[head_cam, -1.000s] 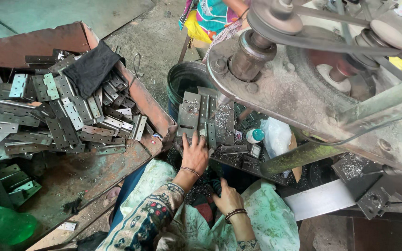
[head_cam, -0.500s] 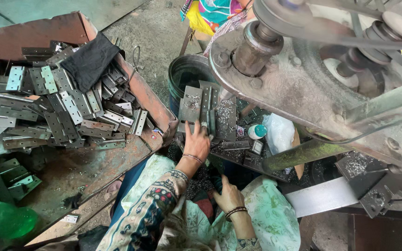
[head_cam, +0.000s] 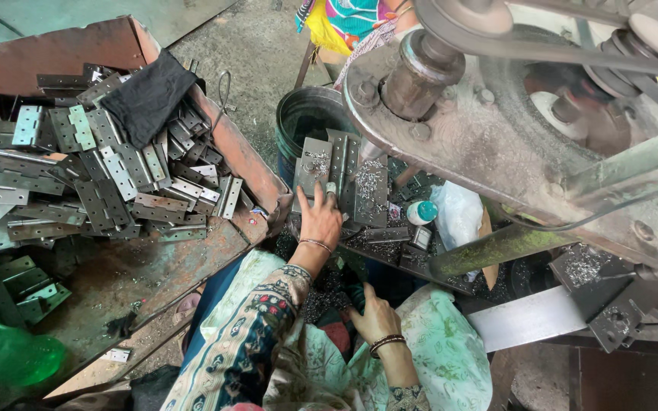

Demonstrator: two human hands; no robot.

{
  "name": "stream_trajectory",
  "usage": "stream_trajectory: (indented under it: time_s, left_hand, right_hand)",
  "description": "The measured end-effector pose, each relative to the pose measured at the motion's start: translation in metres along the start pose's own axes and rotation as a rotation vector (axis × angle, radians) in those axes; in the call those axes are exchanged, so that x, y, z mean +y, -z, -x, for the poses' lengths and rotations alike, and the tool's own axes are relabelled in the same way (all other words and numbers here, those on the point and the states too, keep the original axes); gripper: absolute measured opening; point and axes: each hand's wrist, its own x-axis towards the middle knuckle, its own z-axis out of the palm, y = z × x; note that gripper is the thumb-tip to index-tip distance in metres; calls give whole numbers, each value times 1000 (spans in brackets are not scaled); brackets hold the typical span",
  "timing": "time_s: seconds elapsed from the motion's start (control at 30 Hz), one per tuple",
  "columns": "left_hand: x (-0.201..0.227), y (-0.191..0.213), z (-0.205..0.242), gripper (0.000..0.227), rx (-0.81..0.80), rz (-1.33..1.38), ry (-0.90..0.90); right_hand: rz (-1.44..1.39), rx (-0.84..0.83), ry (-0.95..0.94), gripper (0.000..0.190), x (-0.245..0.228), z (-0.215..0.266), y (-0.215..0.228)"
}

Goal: The person sits on the floor and repeatedly places small metal brackets into a press machine, activates the press, and removes the processed pieces. The person handles the brackets one at a time and places the finished pieces into a nearby pile.

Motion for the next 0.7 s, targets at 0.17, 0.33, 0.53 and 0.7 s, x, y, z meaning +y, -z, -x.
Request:
stream_trajectory:
  time_s: [0.17, 0.33, 0.53, 0.7]
  left_hand:
    - [5, -4, 0, 36, 17, -27, 4]
    - [4, -7, 5, 34, 25, -32, -26]
    - [-6, -5, 7, 31, -20, 46, -35]
    - [-6, -15, -14, 31, 34, 61, -30]
  right_hand:
    - [-7, 15, -16, 74, 17, -6, -30]
    - [-108, 274, 87, 72, 36, 0, -96]
    - [-61, 131, 13, 75, 39, -13, -85]
    - [-6, 91, 26, 71, 38, -14, -50]
